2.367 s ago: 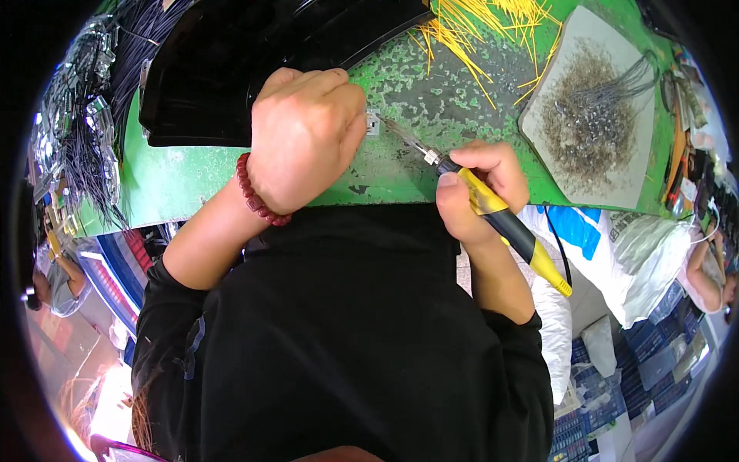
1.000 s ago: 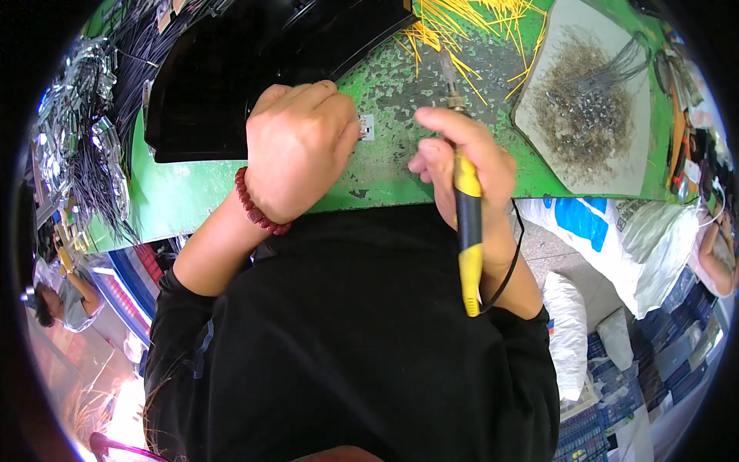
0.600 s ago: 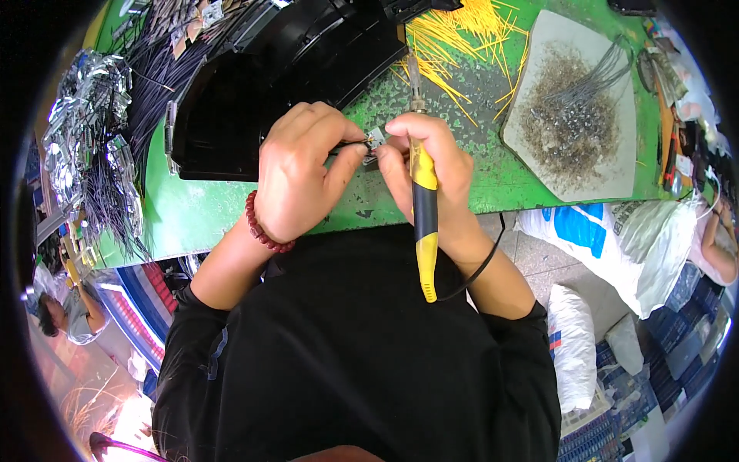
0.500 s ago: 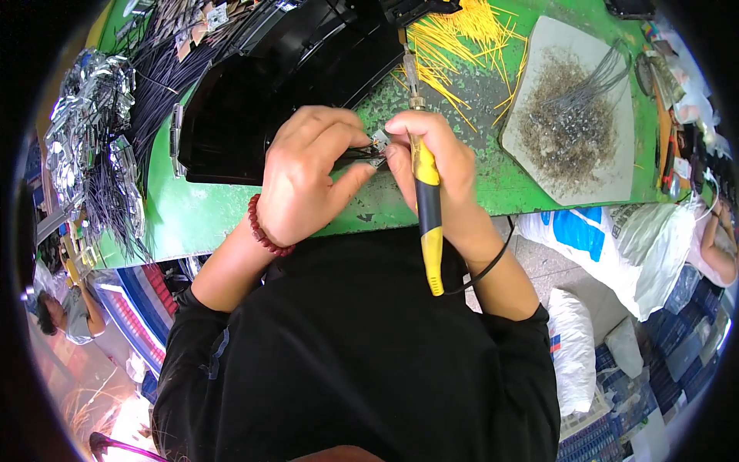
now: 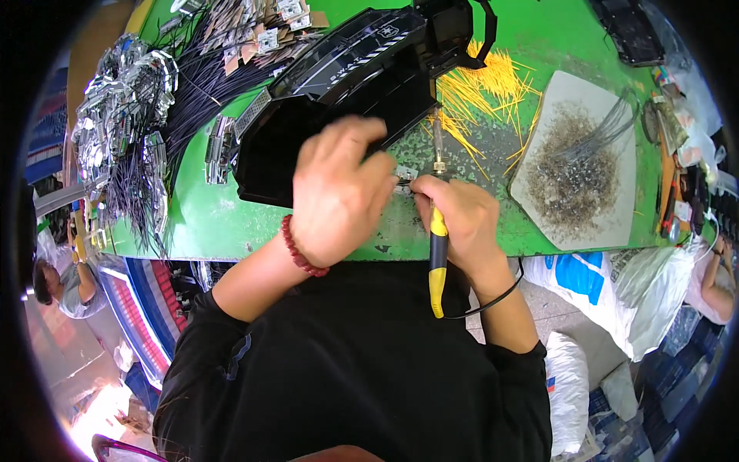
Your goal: The person solders wires onto electronic components with a soldering iron, then assembles the components into plastic housings by hand.
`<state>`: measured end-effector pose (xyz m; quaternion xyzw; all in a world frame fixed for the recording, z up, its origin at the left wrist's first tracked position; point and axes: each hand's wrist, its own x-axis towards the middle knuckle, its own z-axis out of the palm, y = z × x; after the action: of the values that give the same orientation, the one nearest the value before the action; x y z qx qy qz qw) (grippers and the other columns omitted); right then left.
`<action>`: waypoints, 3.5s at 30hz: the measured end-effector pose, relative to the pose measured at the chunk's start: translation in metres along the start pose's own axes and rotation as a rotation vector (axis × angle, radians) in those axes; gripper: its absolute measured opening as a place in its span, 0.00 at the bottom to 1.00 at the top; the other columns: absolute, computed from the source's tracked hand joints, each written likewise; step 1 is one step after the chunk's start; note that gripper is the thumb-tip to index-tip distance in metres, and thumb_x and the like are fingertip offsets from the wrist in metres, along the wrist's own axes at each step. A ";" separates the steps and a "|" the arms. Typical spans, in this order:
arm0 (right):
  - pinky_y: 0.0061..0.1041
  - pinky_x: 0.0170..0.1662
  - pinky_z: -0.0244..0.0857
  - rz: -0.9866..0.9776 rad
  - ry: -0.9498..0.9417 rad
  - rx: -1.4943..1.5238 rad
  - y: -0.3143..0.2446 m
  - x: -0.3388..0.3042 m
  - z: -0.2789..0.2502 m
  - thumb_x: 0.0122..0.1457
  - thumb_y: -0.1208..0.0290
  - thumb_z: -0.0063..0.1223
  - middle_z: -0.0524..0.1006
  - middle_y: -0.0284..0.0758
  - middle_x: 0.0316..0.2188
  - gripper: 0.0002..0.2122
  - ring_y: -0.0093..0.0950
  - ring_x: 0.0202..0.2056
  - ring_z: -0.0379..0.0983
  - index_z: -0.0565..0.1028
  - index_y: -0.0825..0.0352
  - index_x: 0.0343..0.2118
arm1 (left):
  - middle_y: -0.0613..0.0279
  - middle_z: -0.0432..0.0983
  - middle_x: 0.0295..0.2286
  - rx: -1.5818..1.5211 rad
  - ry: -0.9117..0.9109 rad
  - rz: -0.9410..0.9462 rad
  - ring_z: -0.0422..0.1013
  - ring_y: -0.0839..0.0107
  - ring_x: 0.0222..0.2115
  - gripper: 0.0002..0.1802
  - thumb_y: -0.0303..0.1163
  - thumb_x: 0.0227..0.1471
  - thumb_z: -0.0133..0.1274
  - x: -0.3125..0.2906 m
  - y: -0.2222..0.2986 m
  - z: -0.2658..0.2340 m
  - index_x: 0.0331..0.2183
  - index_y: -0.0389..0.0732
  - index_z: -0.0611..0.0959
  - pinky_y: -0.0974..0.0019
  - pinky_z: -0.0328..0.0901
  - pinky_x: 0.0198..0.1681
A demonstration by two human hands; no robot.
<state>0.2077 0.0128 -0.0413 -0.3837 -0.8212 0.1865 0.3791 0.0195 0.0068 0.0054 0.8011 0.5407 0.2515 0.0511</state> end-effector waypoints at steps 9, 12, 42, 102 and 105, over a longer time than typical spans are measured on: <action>0.28 0.24 0.64 0.023 -0.049 0.005 -0.001 -0.001 -0.004 0.43 0.84 0.60 0.75 0.33 0.20 0.13 0.31 0.19 0.72 0.75 0.63 0.33 | 0.58 0.74 0.43 0.177 -0.053 -0.099 0.65 0.55 0.51 0.07 0.31 0.48 0.56 0.037 -0.001 0.014 0.33 0.42 0.81 0.49 0.60 0.52; 0.27 0.27 0.69 0.042 -0.090 0.020 -0.001 -0.003 -0.005 0.45 0.86 0.59 0.80 0.36 0.25 0.13 0.33 0.23 0.77 0.74 0.65 0.34 | 0.59 0.75 0.36 0.083 -0.067 -0.123 0.69 0.57 0.45 0.06 0.30 0.49 0.55 0.043 -0.002 0.023 0.32 0.42 0.80 0.46 0.59 0.52; 0.22 0.29 0.69 0.120 0.108 0.373 0.006 -0.005 -0.002 0.49 0.87 0.58 0.78 0.35 0.25 0.14 0.24 0.25 0.76 0.74 0.68 0.38 | 0.56 0.81 0.29 -0.848 -0.036 -0.197 0.78 0.64 0.32 0.07 0.14 0.42 0.58 -0.020 -0.008 0.011 0.27 0.35 0.83 0.67 0.72 0.36; 0.16 0.27 0.58 0.524 0.143 0.670 -0.021 -0.056 -0.026 0.63 0.46 0.45 0.76 0.35 0.24 0.29 0.18 0.23 0.67 0.72 0.73 0.50 | 0.57 0.72 0.26 -0.436 -0.198 0.164 0.71 0.56 0.30 0.09 0.21 0.39 0.59 -0.020 -0.021 0.023 0.26 0.36 0.75 0.59 0.66 0.34; 0.17 0.26 0.57 0.464 0.218 0.610 -0.018 -0.061 -0.023 0.63 0.51 0.46 0.74 0.33 0.24 0.24 0.18 0.24 0.68 0.76 0.73 0.45 | 0.58 0.72 0.26 -0.410 -0.202 0.185 0.70 0.56 0.29 0.09 0.21 0.39 0.59 -0.017 -0.022 0.023 0.26 0.37 0.75 0.59 0.66 0.33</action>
<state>0.2419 -0.0453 -0.0455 -0.4461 -0.5746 0.4608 0.5083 0.0066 0.0047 -0.0286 0.8411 0.3949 0.2784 0.2431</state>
